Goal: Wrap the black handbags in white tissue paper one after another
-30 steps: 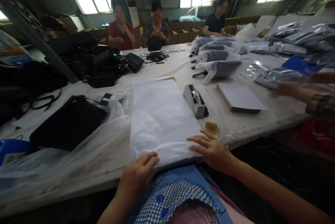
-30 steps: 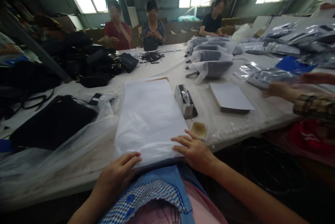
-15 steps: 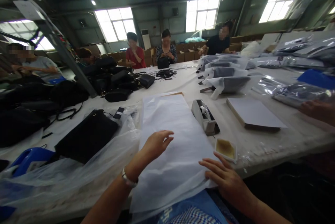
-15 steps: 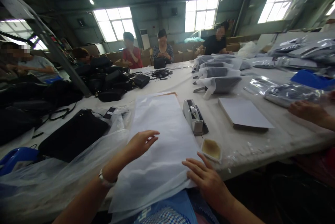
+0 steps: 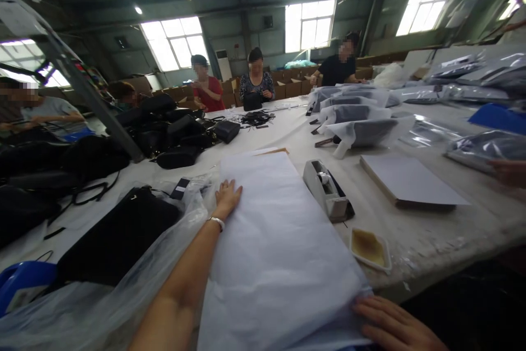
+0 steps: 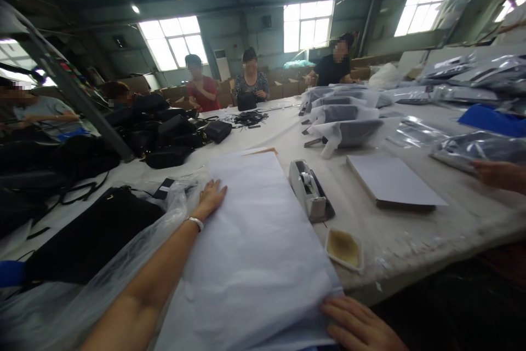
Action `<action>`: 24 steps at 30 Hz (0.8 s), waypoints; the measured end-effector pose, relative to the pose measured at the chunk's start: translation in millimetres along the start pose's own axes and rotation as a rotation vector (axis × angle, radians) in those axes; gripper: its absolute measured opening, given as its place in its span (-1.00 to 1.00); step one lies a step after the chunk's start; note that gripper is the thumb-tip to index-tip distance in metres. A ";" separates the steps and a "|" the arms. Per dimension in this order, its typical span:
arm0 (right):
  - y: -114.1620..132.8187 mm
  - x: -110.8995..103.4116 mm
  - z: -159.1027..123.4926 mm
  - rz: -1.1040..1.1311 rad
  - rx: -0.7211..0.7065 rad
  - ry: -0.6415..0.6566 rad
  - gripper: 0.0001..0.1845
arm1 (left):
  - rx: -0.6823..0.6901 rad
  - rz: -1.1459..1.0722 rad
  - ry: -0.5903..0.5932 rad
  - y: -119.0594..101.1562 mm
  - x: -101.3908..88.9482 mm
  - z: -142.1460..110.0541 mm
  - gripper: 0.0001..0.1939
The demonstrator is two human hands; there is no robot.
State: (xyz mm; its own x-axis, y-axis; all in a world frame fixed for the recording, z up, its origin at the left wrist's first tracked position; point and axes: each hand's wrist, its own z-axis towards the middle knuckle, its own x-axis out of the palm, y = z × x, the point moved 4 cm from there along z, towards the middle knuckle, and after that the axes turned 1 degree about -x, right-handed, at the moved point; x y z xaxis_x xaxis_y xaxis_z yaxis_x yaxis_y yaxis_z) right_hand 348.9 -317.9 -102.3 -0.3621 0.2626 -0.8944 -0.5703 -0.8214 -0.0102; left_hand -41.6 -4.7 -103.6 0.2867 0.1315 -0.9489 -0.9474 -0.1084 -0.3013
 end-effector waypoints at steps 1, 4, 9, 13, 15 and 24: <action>-3.2 -2.8 -1.9 0.017 0.021 0.034 -0.59 | -0.015 0.003 -0.003 1.9 1.0 1.0 -0.41; -10.4 -9.5 -6.8 0.165 0.109 0.190 -0.61 | -0.035 0.013 -0.024 4.8 6.4 1.0 -0.44; -9.9 -43.4 2.4 0.210 0.256 0.119 -0.63 | -0.023 0.013 -0.075 6.7 15.5 3.4 -0.50; 2.1 -65.9 41.8 0.201 0.385 -0.141 -0.60 | -0.002 0.014 -0.120 5.4 12.2 1.1 -0.56; 12.0 -55.4 68.0 0.230 0.319 -0.129 -0.53 | 0.002 0.025 -0.134 4.1 10.0 -0.9 -0.56; 33.8 13.0 78.3 0.359 0.015 0.334 -0.85 | -0.043 -0.002 -0.073 2.9 7.0 -2.0 -0.50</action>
State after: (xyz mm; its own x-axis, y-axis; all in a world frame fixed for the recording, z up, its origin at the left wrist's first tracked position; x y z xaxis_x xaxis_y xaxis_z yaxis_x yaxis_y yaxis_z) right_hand 267.2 -302.7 -79.2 -0.2830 -0.2141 -0.9349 -0.4642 -0.8224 0.3288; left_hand -42.0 -6.1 -111.3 0.2755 0.2033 -0.9395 -0.9395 -0.1501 -0.3080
